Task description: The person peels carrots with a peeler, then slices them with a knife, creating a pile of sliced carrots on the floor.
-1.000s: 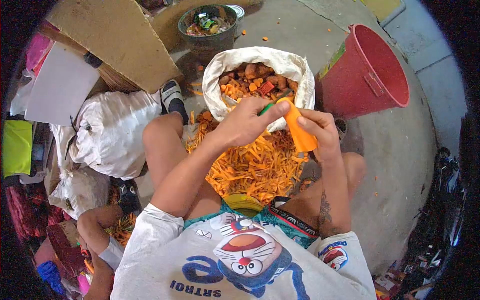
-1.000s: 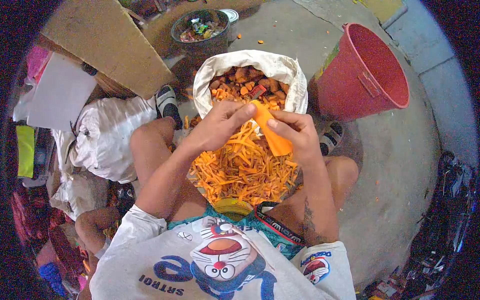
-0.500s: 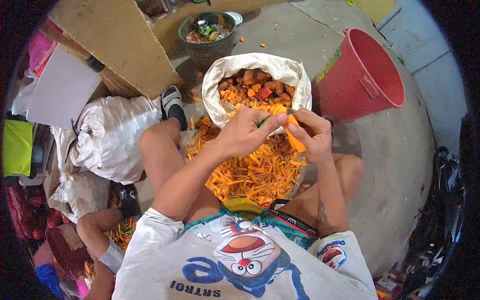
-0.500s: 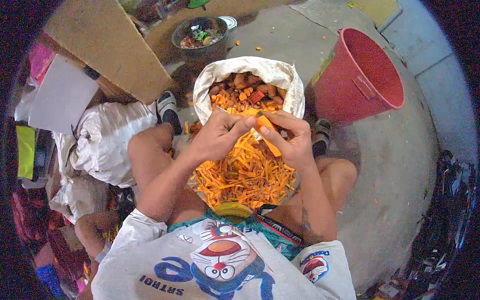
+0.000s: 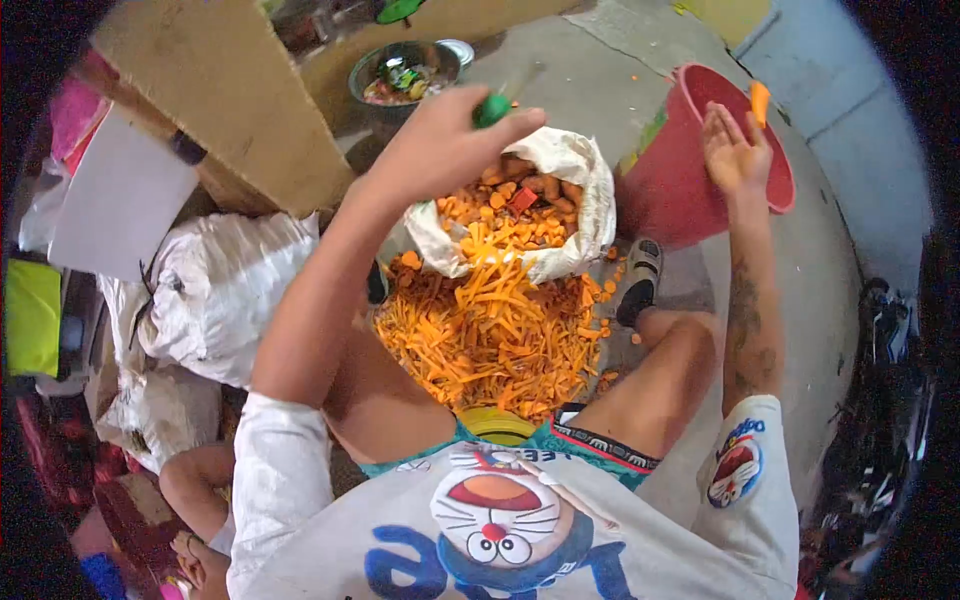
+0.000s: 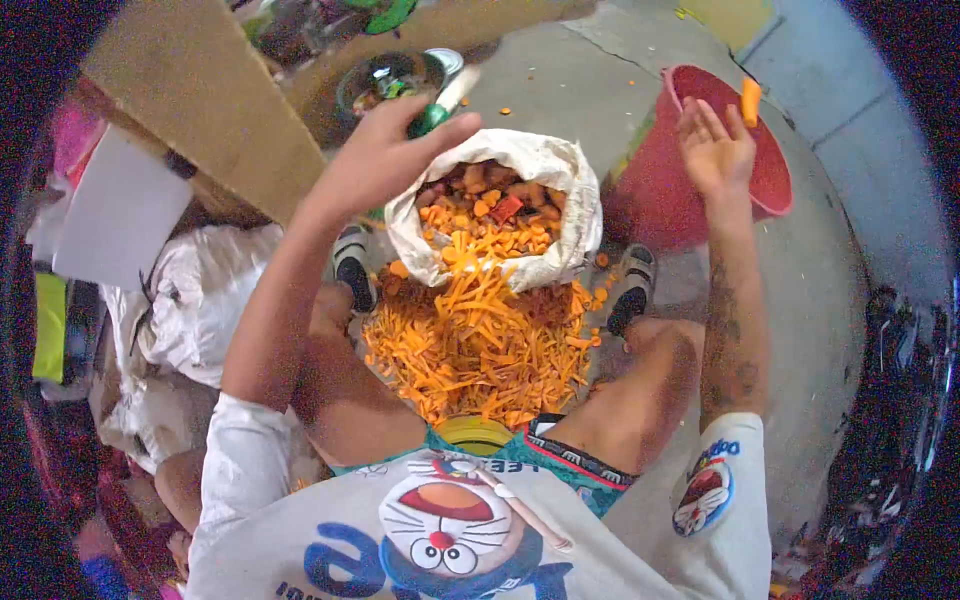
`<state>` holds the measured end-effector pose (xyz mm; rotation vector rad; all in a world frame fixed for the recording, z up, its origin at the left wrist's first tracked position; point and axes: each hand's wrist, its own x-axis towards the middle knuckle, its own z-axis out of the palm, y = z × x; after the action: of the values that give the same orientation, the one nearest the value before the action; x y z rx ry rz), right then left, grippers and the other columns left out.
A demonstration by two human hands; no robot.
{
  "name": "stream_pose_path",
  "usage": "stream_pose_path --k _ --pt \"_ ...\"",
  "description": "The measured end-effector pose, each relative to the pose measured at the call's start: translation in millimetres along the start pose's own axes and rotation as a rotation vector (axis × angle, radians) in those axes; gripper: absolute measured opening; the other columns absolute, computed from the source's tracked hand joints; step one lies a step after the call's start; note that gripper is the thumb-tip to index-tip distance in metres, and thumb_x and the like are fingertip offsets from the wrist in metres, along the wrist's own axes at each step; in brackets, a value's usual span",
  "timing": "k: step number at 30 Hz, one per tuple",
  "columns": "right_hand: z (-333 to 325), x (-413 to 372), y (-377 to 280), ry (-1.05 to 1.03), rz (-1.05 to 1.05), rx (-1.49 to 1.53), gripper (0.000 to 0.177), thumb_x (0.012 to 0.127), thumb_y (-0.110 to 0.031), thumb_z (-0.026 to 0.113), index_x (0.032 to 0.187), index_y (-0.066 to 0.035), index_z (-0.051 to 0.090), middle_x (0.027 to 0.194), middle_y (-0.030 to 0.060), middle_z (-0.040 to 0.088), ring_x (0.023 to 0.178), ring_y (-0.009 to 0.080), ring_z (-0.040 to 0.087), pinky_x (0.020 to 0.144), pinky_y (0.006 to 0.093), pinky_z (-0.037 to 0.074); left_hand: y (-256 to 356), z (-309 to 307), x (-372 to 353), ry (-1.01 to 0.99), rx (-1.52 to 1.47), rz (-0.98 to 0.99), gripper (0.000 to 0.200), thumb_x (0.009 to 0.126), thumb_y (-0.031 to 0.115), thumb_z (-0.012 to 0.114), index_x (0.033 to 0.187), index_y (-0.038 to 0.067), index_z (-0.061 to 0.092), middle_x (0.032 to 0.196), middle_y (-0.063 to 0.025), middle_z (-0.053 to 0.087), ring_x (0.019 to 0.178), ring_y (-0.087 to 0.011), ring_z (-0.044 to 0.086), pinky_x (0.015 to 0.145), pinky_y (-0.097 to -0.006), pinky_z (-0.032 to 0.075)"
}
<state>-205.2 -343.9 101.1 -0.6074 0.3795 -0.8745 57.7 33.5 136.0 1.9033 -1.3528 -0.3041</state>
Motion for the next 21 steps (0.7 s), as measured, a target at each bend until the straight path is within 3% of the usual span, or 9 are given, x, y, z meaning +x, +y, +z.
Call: stream_pose_path --k 4,5,6,9,12,13,15,20,21 --pt "-12.7 -7.6 135.7 -0.127 0.351 -0.497 0.035 0.101 -0.031 0.057 0.119 -0.003 0.067 0.097 0.0068 0.07 0.089 0.0179 0.064 0.078 0.0332 0.052 -43.2 12.8 28.7 0.108 -0.081 0.036 0.047 0.1 0.044 0.061 0.095 -0.002 0.063 0.082 -0.0125 0.065 0.08 -0.0217 0.06 0.075 -0.0384 0.048" --pt "-33.4 -1.2 174.0 -0.177 0.4 -0.617 0.031 0.103 -0.028 0.051 0.118 -0.005 0.066 0.095 0.0054 0.069 0.093 0.0177 0.064 0.081 0.0339 0.053 -55.8 18.8 31.8 0.111 -0.155 -0.001 0.044 0.1 0.041 0.061 0.094 -0.002 0.062 0.08 -0.0118 0.064 0.078 -0.0215 0.061 0.073 -0.0396 0.049" --pt "2.4 -25.0 208.3 0.048 0.457 -0.856 0.028 0.101 -0.022 0.052 0.117 -0.004 0.066 0.09 0.0042 0.065 0.088 0.0152 0.063 0.075 0.0298 0.053 -70.1 25.4 33.8 0.112 -0.229 -0.039 0.04 0.1 0.038 0.061 0.093 -0.002 0.062 0.078 -0.0111 0.064 0.075 -0.0213 0.061 0.071 -0.0408 0.05" --pt "-77.7 3.8 309.5 -0.069 0.477 -1.158 0.026 0.102 -0.022 0.057 0.114 -0.003 0.069 0.085 0.0027 0.067 0.064 0.012 0.059 0.053 0.0285 0.048 -101.5 28.4 15.6 0.111 -0.096 -0.097 0.035 0.099 0.033 0.062 0.093 -0.002 0.062 0.077 -0.0168 0.067 0.069 -0.0275 0.066 0.068 -0.0445 0.05" --pt "-132.7 45.8 380.6 0.038 0.534 -1.926 0.076 0.086 -0.066 0.067 0.117 0.004 0.071 0.094 0.0188 0.074 0.091 0.0358 0.072 0.079 0.0468 0.057 -117.3 6.7 3.9 0.071 0.08 -0.193 0.034 0.097 0.033 0.064 0.098 -0.001 0.063 0.083 -0.0259 0.067 0.075 -0.0418 0.066 0.07 -0.0479 0.05" --pt "-134.9 47.9 394.1 0.025 0.546 -1.919 0.076 0.086 -0.066 0.067 0.117 0.004 0.071 0.094 0.0188 0.074 0.091 0.0358 0.072 0.079 0.0468 0.057 -121.7 0.4 3.2 0.109 0.122 -0.197 0.034 0.096 0.033 0.065 0.098 -0.001 0.063 0.08 -0.0261 0.066 0.075 -0.0433 0.065 0.07 -0.0479 0.05" --pt "-140.9 43.2 413.5 0.178 0.486 -2.148 0.074 0.083 -0.07 0.069 0.087 0.004 0.076 0.083 0.0173 0.072 0.078 0.029 0.07 0.071 0.0423 0.056 -123.6 -7.7 6.2 0.155 0.115 -0.235 0.035 0.095 0.033 0.066 0.094 -0.002 0.063 0.079 -0.0256 0.065 0.076 -0.0445 0.064 0.071 -0.0476 0.05" --pt "-138.5 31.2 411.5 0.076 0.491 -2.218 0.076 0.083 -0.064 0.074 0.103 0.009 0.073 0.101 0.0246 0.074 0.096 0.0398 0.072 0.087 0.0494 0.055 -142.4 -2.9 10.5 0.009 0.126 -0.236 0.032 0.093 0.031 0.068 0.098 -0.001 0.068 0.087 -0.0259 0.068 0.084 -0.0456 0.066 0.075 -0.0481 0.051" --pt "-127.2 14.3 402.7 0.065 0.338 -2.096 0.071 0.085 -0.059 0.074 0.108 0.008 0.072 0.099 0.0217 0.074 0.093 0.0372 0.072 0.085 0.0475 0.055 -142.3 -0.9 12.9 -0.053 0.163 -0.267 0.033 0.092 0.03 0.069 0.101 -0.001 0.07 0.09 -0.0262 0.068 0.087 -0.0459 0.066 0.077 -0.0486 0.052"
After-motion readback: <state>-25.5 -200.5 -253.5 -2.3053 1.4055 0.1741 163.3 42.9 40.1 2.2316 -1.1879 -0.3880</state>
